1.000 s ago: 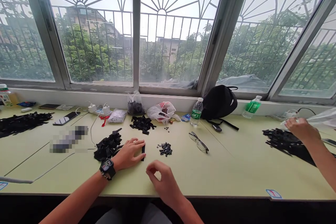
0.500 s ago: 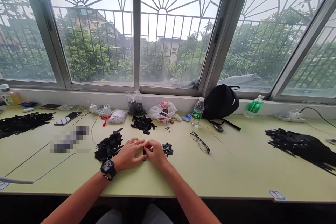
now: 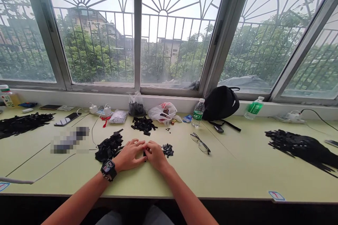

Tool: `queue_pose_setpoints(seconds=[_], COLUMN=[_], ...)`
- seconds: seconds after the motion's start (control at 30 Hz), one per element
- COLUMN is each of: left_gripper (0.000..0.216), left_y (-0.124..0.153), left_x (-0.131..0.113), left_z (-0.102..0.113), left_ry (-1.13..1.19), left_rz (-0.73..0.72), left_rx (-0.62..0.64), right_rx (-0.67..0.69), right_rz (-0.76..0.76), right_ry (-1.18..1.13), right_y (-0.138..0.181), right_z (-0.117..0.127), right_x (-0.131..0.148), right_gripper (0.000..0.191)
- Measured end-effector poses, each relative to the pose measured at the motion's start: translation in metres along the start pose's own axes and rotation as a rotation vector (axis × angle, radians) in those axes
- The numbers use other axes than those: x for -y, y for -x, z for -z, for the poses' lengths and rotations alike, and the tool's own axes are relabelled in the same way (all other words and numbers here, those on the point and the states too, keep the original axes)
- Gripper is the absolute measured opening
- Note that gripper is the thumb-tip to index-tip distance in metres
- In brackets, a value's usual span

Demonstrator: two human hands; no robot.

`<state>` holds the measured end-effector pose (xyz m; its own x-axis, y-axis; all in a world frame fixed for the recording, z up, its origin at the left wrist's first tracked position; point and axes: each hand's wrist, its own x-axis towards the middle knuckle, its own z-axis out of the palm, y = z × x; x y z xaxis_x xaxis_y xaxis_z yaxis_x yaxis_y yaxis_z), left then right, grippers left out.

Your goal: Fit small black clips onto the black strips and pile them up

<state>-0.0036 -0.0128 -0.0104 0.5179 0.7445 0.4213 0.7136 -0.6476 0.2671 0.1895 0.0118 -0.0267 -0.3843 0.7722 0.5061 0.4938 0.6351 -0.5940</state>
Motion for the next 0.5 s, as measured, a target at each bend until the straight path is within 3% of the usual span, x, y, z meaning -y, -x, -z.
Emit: queue_pose_setpoints(seconds=[0.5], left_gripper=[0.053], left_y=[0.0002], left_x=[-0.0009], left_z=[0.0004], left_ry=[-0.019], left_rz=[0.009], left_rx=[0.002], right_rx=[-0.026], right_rz=[-0.043], right_ry=[-0.004], right_y=[0.0039], right_z=[-0.0010], right_x=[-0.0018], right_gripper=[0.018])
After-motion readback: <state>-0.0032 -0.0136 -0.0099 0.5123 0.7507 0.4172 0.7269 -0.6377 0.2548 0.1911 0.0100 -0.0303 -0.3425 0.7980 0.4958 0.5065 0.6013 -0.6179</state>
